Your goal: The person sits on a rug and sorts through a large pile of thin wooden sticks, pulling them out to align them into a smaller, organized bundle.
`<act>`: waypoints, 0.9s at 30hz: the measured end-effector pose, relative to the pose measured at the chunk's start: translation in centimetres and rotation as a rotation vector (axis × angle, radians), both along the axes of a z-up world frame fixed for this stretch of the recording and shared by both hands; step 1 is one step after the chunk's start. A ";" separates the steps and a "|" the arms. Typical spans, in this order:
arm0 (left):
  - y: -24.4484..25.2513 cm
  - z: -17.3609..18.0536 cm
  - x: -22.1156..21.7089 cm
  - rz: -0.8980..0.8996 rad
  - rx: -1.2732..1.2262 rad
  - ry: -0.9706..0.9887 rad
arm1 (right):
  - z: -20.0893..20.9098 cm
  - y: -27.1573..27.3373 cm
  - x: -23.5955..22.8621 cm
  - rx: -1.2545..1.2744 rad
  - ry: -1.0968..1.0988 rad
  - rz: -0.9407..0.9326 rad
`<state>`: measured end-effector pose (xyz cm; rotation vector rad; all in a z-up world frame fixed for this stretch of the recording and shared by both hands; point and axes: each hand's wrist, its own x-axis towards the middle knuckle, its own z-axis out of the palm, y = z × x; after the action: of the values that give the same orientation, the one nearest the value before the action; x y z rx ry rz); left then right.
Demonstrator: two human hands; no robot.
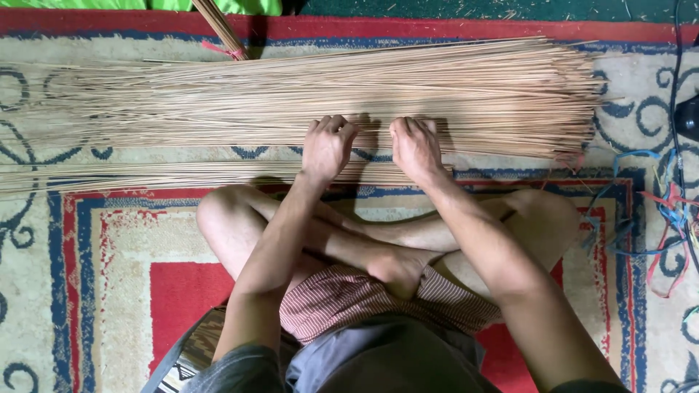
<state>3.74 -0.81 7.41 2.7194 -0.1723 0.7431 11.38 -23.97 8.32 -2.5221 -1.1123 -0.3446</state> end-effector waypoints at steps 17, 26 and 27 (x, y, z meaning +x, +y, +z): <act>0.3 2.4 -3.5 0.022 0.070 0.085 | 0.3 -9.5 -0.6 -0.027 -0.062 -0.021; -7.6 1.2 -1.3 -0.115 0.060 0.090 | 2.9 -5.1 -4.0 -0.044 0.062 -0.019; -7.5 0.7 -1.2 -0.105 0.073 0.098 | 3.4 -5.1 -4.1 -0.070 0.121 -0.035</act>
<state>2.54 -8.28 8.10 2.7830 -0.3230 0.5837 7.26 -29.12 11.69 -2.5879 -1.0518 -0.1621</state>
